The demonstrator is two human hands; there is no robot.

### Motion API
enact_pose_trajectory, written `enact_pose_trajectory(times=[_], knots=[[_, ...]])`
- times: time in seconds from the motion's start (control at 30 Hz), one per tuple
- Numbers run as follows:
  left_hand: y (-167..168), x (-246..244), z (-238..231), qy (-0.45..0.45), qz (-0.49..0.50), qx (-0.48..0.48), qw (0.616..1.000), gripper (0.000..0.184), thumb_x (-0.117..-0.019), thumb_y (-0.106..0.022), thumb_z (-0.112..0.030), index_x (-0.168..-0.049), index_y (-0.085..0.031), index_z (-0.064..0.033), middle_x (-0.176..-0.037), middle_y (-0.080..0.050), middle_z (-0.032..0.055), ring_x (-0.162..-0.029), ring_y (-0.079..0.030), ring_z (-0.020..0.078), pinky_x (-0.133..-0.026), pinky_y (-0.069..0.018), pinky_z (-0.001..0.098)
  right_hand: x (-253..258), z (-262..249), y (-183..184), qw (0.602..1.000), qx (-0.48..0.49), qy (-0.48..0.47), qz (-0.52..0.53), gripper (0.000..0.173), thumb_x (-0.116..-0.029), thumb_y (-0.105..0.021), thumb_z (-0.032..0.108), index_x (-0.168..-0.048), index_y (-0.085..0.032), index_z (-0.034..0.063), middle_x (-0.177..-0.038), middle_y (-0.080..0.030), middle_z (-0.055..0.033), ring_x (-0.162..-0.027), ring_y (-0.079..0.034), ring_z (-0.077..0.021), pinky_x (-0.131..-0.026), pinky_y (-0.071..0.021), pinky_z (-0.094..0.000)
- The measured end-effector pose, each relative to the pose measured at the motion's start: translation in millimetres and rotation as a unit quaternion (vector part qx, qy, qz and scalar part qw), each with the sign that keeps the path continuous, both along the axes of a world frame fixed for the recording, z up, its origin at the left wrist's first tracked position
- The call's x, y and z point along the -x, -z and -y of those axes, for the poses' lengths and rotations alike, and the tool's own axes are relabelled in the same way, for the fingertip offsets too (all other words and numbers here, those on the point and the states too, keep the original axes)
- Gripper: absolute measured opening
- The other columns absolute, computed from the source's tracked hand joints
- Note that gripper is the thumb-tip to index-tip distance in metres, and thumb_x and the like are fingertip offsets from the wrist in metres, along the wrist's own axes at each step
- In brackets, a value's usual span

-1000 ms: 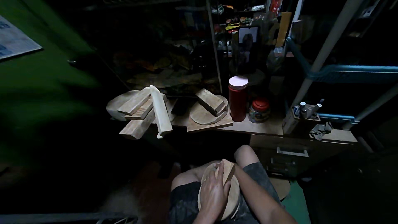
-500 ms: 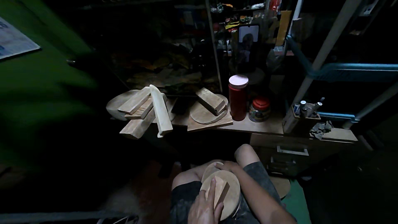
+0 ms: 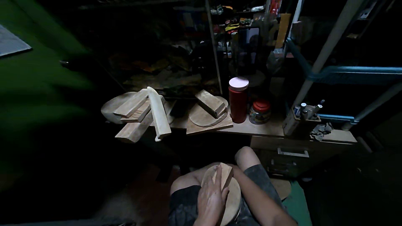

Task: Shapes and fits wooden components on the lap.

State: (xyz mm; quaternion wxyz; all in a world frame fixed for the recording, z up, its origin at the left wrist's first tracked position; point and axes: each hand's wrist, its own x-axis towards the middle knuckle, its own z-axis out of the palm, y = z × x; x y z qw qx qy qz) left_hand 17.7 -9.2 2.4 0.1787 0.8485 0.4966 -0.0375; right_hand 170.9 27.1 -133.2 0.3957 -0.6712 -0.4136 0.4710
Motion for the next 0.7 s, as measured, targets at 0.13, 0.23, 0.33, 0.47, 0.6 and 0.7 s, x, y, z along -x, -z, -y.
enact_pose_trajectory(times=[0.13,0.23,0.33,0.47,0.6,0.7], knots=[[-2,29,21,0.000,0.024,0.002,1.000,0.082,-0.0971,-0.068,-0.039,-0.164,-0.028,-0.0143,-0.131,-0.057,0.0346,-0.112,-0.063,0.0501,-0.092,-0.0527,0.0596,-5,-24,-29,0.955,0.203,-0.175,0.125,0.071,-0.1071,-0.040,0.060,-0.154,-0.048,0.0061,-0.157,-0.047,-0.0225,-0.149,-0.041,-0.0379,-0.122,-0.0283,-0.0611],[2,47,30,0.000,0.034,-0.006,0.999,0.081,-0.0969,-0.068,-0.040,-0.163,-0.030,-0.0118,-0.127,-0.059,0.0351,-0.109,-0.063,0.0513,-0.090,-0.0531,0.0604,-3,-30,-26,0.946,0.230,-0.180,0.141,0.082,-0.1026,-0.038,0.070,-0.151,-0.051,0.0053,-0.154,-0.050,-0.0233,-0.146,-0.044,-0.0387,-0.119,-0.0316,-0.0629],[4,51,31,-0.003,0.031,-0.003,1.000,0.082,-0.0965,-0.068,-0.042,-0.163,-0.030,-0.0118,-0.126,-0.060,0.0340,-0.110,-0.064,0.0501,-0.091,-0.0530,0.0598,-3,-28,-23,0.944,0.241,-0.176,0.143,0.084,-0.1021,-0.037,0.071,-0.150,-0.052,0.0040,-0.154,-0.050,-0.0233,-0.146,-0.044,-0.0383,-0.120,-0.0312,-0.0628],[-1,41,23,-0.007,0.024,0.005,1.000,0.080,-0.0975,-0.066,-0.040,-0.163,-0.030,-0.0127,-0.130,-0.059,0.0328,-0.113,-0.063,0.0486,-0.093,-0.0521,0.0582,-6,-31,-21,0.946,0.234,-0.183,0.133,0.083,-0.1026,-0.038,0.070,-0.149,-0.053,0.0024,-0.154,-0.050,-0.0243,-0.146,-0.044,-0.0390,-0.120,-0.0314,-0.0627],[1,21,8,-0.012,0.009,0.011,1.000,0.080,-0.0990,-0.064,-0.042,-0.165,-0.024,-0.0188,-0.135,-0.058,0.0293,-0.118,-0.062,0.0455,-0.098,-0.0507,0.0562,-5,-21,-33,0.959,0.197,-0.173,0.110,0.063,-0.1121,-0.036,0.047,-0.154,-0.045,0.0013,-0.159,-0.043,-0.0243,-0.151,-0.037,-0.0379,-0.124,-0.0255,-0.0576],[6,1,-7,-0.010,-0.003,-0.001,1.000,0.080,-0.0997,-0.063,-0.044,-0.165,-0.023,-0.0213,-0.140,-0.056,0.0268,-0.122,-0.061,0.0422,-0.102,-0.0499,0.0530,-1,-5,-17,0.989,0.133,-0.041,0.050,0.045,-0.1127,-0.042,0.020,-0.147,-0.049,-0.0077,-0.155,-0.048,-0.0254,-0.149,-0.041,-0.0338,-0.125,-0.0270,-0.0464]])
